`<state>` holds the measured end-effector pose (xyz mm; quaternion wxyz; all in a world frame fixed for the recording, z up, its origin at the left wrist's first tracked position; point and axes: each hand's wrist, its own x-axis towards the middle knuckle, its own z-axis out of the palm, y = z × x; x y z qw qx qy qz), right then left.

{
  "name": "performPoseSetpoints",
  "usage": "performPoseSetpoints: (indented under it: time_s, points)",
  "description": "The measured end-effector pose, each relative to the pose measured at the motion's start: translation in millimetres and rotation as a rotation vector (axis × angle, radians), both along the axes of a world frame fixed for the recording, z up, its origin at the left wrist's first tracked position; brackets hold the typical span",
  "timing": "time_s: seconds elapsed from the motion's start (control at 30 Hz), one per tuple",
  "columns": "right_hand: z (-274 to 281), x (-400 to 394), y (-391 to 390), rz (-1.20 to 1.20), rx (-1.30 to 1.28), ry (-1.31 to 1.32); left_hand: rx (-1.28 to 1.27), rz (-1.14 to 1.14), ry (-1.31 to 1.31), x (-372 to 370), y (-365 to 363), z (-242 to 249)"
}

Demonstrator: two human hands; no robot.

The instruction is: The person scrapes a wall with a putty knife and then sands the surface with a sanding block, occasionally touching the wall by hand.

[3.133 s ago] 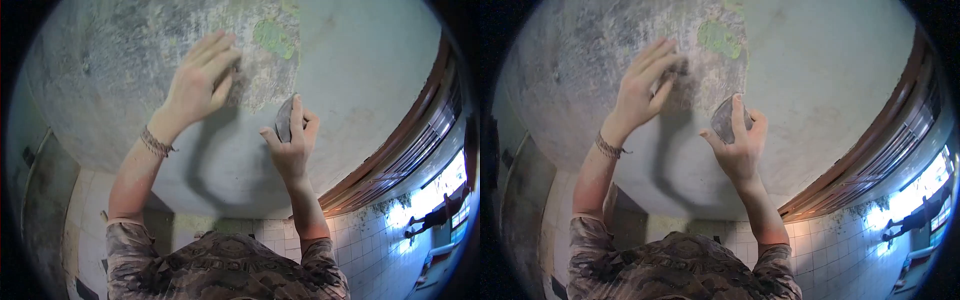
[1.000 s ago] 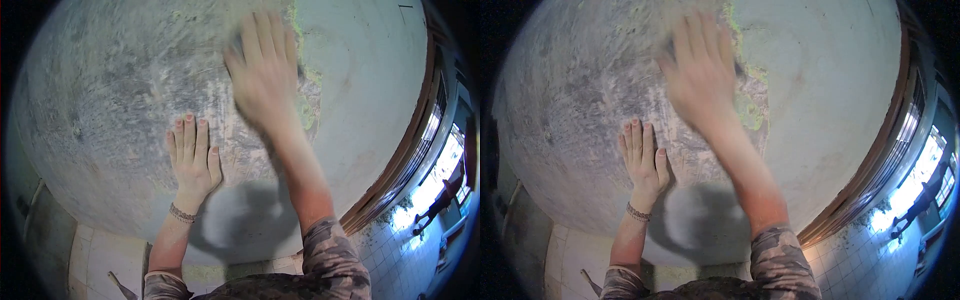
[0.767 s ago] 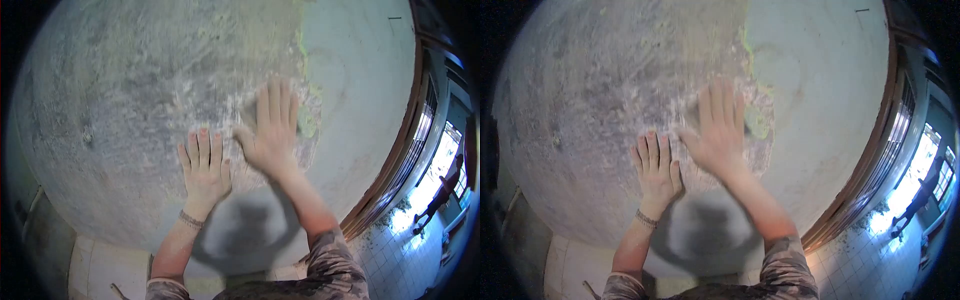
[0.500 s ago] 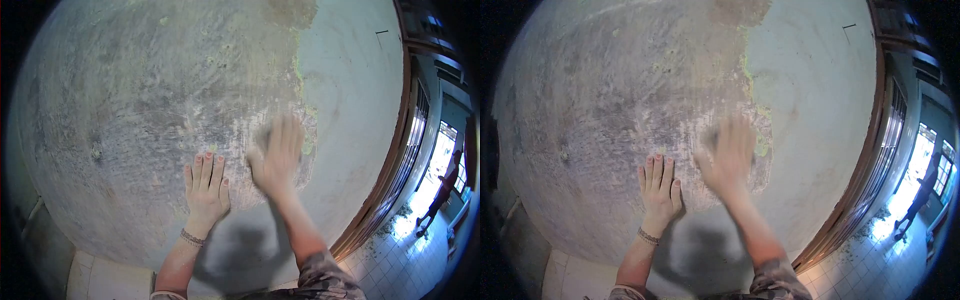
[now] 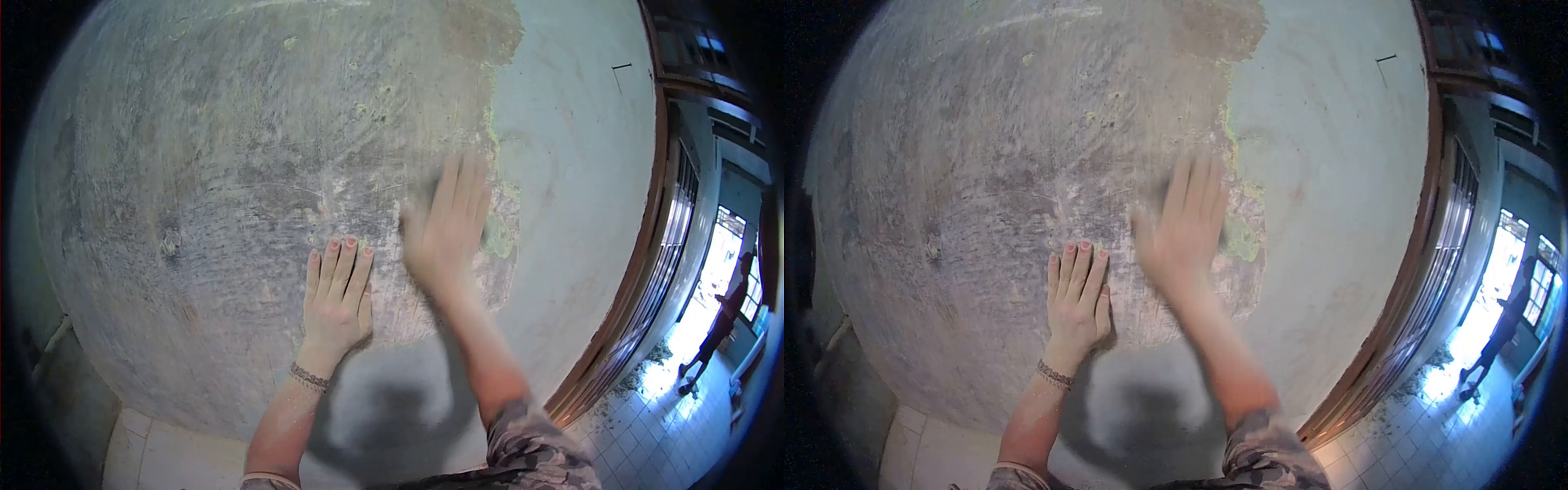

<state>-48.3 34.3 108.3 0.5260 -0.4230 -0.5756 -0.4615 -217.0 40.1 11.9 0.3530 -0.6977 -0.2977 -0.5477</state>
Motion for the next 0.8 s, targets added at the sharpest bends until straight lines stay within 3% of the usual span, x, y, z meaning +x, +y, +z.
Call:
performPoseSetpoints:
  time_s: [0.03,0.13,0.2,0.27,0.37,0.47,0.5,0.53,0.6,0.63,0.7,0.73,0.8]
  points:
    - [-38,-1,-5,-0.049,-0.107,0.018,0.010,0.000,-0.008,1,1,-1]
    - [16,-13,-14,0.015,-0.032,-0.047,0.028,0.021,-0.023,5,-1,0]
    - [129,-10,18,-0.069,0.209,-0.140,0.049,0.007,-0.021,4,2,0]
    - [228,-16,27,0.003,0.429,0.064,0.058,0.003,-0.017,0,4,-4]
    - [191,-13,39,-0.047,0.419,0.063,0.056,-0.001,-0.027,3,2,-3]
    - [1,-11,7,0.022,0.027,0.033,0.039,0.000,-0.026,-1,1,-2]
    - [-44,-7,0,-0.006,-0.124,0.023,0.048,-0.037,-0.034,-2,3,-1]
    - [-43,-5,-7,-0.009,-0.148,0.017,0.046,-0.067,-0.044,-3,1,-4]
    - [4,-4,-10,0.081,-0.037,-0.113,0.038,-0.055,-0.033,-3,0,-6]
    - [60,-4,7,0.074,0.134,-0.158,0.036,-0.052,-0.035,-2,-2,-9]
    - [189,-8,-20,0.029,-0.190,-0.186,0.064,-0.026,-0.040,-3,1,-4]
    - [207,-14,-5,0.046,-0.184,-0.191,0.056,-0.027,-0.039,-4,2,-4]
    - [213,-30,9,-0.223,0.816,-0.077,0.028,-0.030,-0.034,-5,1,-9]
